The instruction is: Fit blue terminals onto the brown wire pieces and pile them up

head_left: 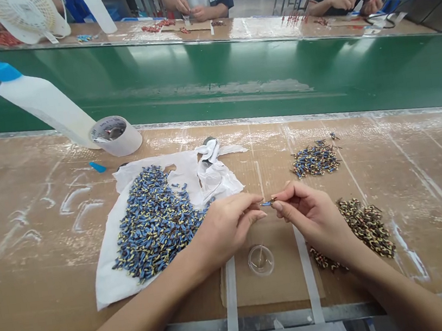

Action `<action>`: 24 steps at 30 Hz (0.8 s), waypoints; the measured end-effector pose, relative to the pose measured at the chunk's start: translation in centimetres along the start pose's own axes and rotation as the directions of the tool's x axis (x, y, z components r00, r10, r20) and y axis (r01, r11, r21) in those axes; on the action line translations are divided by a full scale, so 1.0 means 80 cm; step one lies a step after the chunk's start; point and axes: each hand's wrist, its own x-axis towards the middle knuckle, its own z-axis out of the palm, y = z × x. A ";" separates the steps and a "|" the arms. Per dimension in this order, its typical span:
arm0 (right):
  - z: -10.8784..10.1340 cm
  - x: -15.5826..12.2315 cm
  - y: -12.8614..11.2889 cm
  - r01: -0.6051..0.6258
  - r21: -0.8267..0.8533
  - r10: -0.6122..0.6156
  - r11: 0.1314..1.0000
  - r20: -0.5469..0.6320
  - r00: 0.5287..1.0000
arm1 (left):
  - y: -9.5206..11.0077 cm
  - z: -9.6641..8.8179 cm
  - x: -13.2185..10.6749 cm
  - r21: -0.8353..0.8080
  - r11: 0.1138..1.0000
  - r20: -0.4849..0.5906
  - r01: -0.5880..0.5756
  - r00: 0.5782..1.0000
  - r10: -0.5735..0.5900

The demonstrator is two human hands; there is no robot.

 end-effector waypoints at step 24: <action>0.005 0.006 0.014 -0.136 0.159 0.126 0.978 0.068 0.990 | -0.017 0.012 -0.001 0.213 0.970 0.128 -0.120 0.987 0.094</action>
